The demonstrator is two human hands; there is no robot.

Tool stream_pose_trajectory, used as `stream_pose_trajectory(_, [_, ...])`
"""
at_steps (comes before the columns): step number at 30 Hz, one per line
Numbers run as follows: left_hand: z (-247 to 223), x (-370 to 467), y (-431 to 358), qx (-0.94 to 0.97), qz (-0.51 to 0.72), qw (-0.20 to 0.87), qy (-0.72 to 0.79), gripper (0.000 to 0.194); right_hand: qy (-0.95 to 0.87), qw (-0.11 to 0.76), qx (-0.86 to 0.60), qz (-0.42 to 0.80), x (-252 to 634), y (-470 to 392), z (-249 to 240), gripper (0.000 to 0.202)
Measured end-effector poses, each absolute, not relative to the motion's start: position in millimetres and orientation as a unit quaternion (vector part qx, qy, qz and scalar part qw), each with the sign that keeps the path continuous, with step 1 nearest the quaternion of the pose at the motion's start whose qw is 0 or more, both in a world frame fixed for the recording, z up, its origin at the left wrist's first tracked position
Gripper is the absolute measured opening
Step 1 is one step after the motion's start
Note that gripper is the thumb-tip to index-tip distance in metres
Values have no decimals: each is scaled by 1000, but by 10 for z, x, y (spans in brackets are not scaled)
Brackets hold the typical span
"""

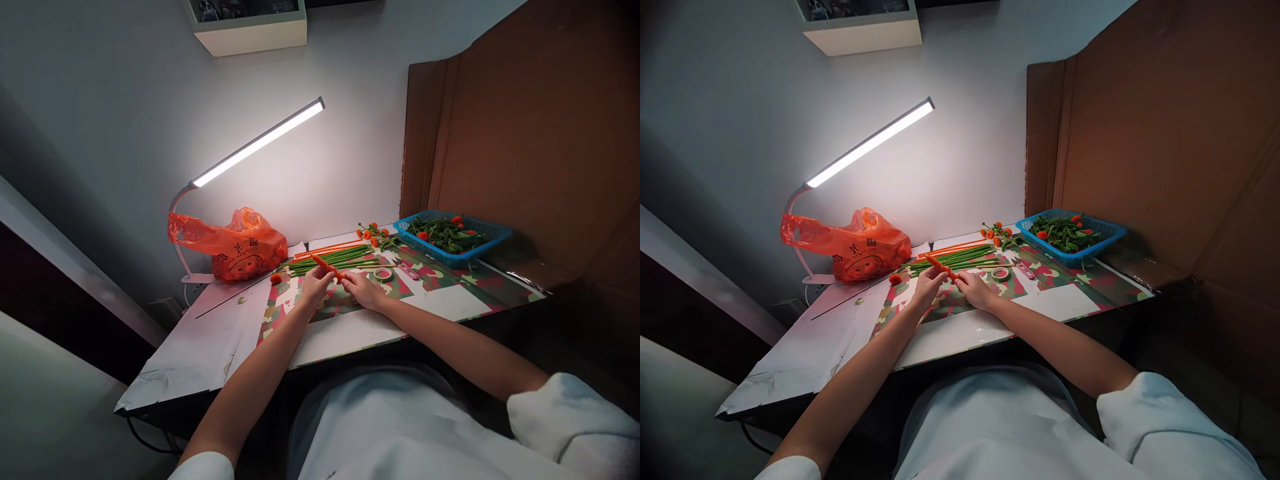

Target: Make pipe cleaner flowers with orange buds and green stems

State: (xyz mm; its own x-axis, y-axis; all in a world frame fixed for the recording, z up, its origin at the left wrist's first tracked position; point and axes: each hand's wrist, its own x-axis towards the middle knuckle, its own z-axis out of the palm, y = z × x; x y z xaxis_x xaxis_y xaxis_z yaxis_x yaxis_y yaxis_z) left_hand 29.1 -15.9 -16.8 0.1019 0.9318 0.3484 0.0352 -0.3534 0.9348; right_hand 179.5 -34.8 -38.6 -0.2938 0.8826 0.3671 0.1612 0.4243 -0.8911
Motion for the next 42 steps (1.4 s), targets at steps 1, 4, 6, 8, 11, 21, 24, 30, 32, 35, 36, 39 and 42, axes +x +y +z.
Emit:
stream_pose_trajectory(1, [-167,293,-162,614,545,411,396,13,-719,466,-371,358,1800,-363,-376,16])
stream_pose_trajectory(4, [-166,293,-169,607,548,399,413,10,-742,467,-374,303,1813,-398,-351,18])
stream_pose_trajectory(6, [-165,290,-171,605,547,393,424,9,-745,467,-379,289,1816,-409,-344,18])
stream_pose_trajectory(8, [-166,290,-171,606,546,391,426,9,-744,466,-384,286,1816,-407,-345,18])
stream_pose_trajectory(11, [-173,294,-163,609,549,397,412,10,-729,479,-377,311,1814,-384,-361,15])
stream_pose_trajectory(21, [-188,298,-128,595,557,444,373,19,-699,498,-359,366,1799,-259,-449,14])
stream_pose_trajectory(24, [-176,293,-138,595,559,449,364,19,-673,495,-360,415,1792,-272,-423,14])
stream_pose_trajectory(30, [-134,286,-178,633,531,453,336,13,-574,455,-344,588,1795,-362,-288,16])
stream_pose_trajectory(32, [-123,287,-189,635,532,453,329,12,-549,445,-341,620,1804,-380,-256,15])
stream_pose_trajectory(35, [-113,281,-203,640,526,464,313,13,-522,431,-335,655,1825,-388,-241,14])
stream_pose_trajectory(36, [-111,277,-206,642,525,467,307,14,-515,425,-330,667,1832,-387,-243,13])
stream_pose_trajectory(39, [-107,267,-210,644,529,463,301,19,-507,411,-306,693,1848,-378,-260,14])
stream_pose_trajectory(42, [-109,262,-202,645,531,455,309,25,-505,405,-291,705,1849,-370,-276,19])
